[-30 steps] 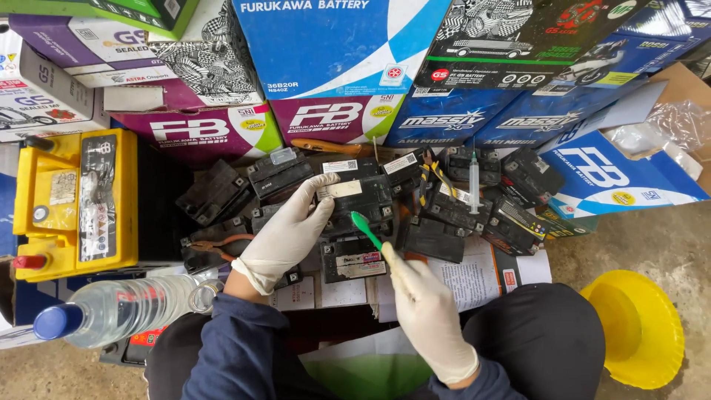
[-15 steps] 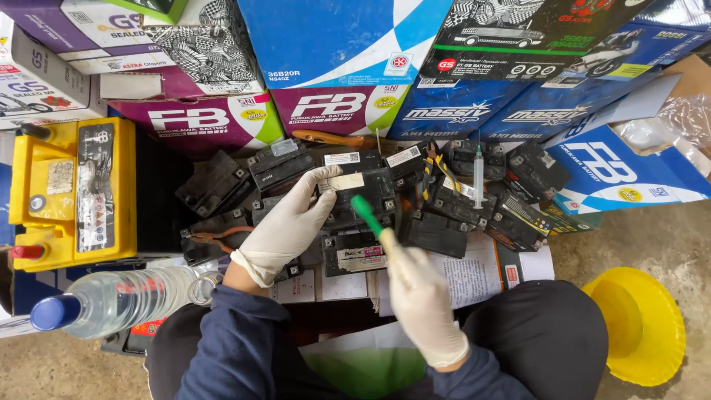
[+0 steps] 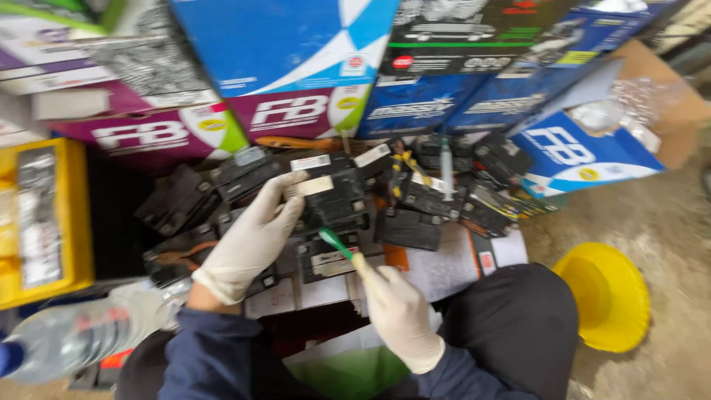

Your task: Repairing and cleaning a small lead-acid battery using a toothbrush and a screwdriver

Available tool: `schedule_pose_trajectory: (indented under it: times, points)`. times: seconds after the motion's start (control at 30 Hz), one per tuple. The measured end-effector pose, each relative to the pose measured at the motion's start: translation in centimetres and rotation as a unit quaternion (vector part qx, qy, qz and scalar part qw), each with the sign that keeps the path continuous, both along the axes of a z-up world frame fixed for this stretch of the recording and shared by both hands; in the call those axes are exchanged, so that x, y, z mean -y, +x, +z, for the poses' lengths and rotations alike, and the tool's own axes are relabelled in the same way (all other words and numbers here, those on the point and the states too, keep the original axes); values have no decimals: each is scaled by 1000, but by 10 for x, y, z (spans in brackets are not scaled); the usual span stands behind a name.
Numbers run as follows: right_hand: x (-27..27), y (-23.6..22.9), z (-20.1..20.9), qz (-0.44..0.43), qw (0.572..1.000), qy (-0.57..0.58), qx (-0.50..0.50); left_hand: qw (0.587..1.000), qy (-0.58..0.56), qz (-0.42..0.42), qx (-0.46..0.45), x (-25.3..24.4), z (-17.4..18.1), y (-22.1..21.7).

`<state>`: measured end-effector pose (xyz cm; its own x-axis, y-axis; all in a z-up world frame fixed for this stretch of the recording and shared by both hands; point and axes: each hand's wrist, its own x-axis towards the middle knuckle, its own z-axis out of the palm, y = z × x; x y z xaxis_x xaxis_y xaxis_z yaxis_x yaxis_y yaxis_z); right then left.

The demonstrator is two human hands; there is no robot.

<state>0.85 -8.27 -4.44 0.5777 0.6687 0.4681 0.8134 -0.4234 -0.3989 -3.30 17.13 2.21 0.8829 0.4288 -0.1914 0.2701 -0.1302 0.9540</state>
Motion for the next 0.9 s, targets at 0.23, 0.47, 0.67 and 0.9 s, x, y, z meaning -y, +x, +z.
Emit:
schedule_pose_trajectory:
  times: [0.23, 0.47, 0.67, 0.9]
  points:
    - [-20, 18, 21, 59, 997, 33, -40, 999, 26, -15, -40, 3, 19, 4]
    - [-20, 18, 25, 31, 999, 37, -9, 997, 40, -5, -63, 2, 17, 7]
    - [-17, 47, 43, -22, 986, 117, -116, 998, 18, 21, -49, 2, 10, 2]
    - [-23, 39, 40, 50, 980, 23, -190, 999, 30, -31, 32, -3, -7, 2]
